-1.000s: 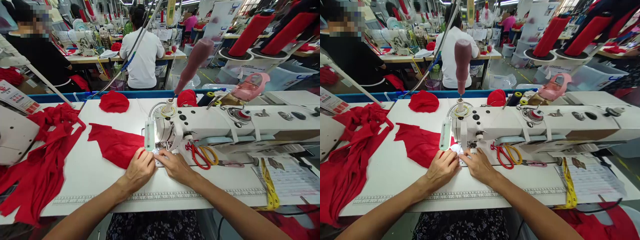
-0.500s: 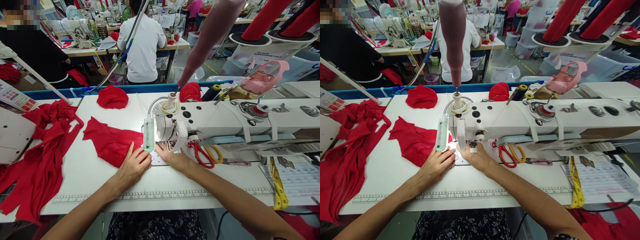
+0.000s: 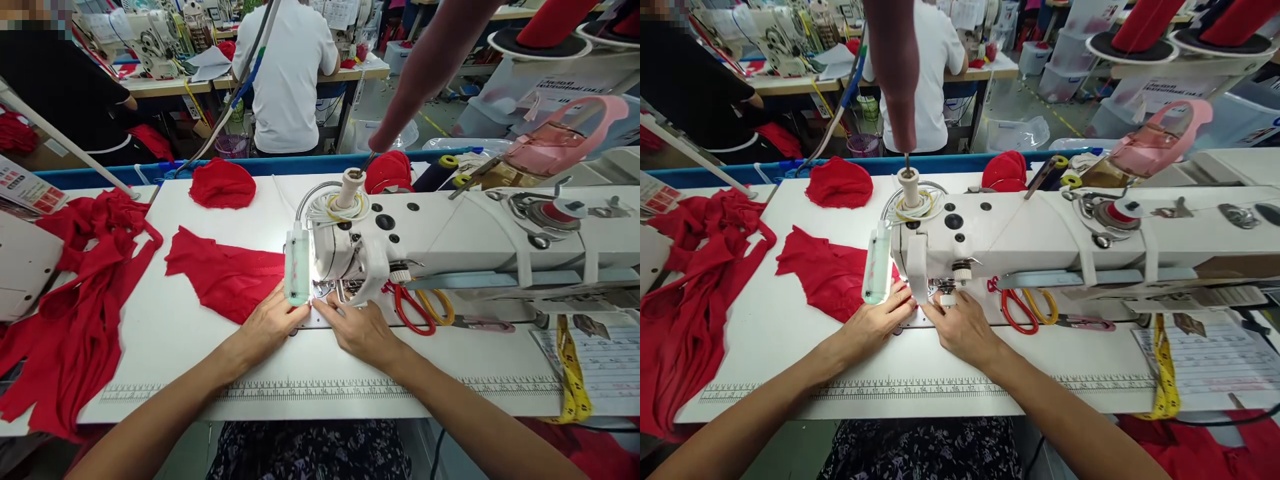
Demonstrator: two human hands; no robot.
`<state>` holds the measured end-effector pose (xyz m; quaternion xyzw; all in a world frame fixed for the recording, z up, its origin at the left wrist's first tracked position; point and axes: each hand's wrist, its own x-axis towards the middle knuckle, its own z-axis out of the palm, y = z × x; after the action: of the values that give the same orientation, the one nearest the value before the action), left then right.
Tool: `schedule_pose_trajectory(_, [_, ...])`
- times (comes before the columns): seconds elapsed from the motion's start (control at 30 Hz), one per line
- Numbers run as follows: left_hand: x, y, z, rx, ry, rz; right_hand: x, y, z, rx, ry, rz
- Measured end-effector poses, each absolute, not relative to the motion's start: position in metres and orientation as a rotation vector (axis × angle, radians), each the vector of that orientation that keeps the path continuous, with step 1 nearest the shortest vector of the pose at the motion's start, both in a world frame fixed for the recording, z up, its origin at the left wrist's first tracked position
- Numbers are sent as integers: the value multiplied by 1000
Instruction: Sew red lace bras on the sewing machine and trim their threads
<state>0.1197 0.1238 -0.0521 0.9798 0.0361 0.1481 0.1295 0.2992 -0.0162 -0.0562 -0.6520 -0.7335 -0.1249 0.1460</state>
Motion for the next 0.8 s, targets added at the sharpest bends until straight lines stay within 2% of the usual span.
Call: schedule_pose_trajectory(0.8, [131,136,-59,2705,238,320,306,-15,-60,-1948,-2050,-376])
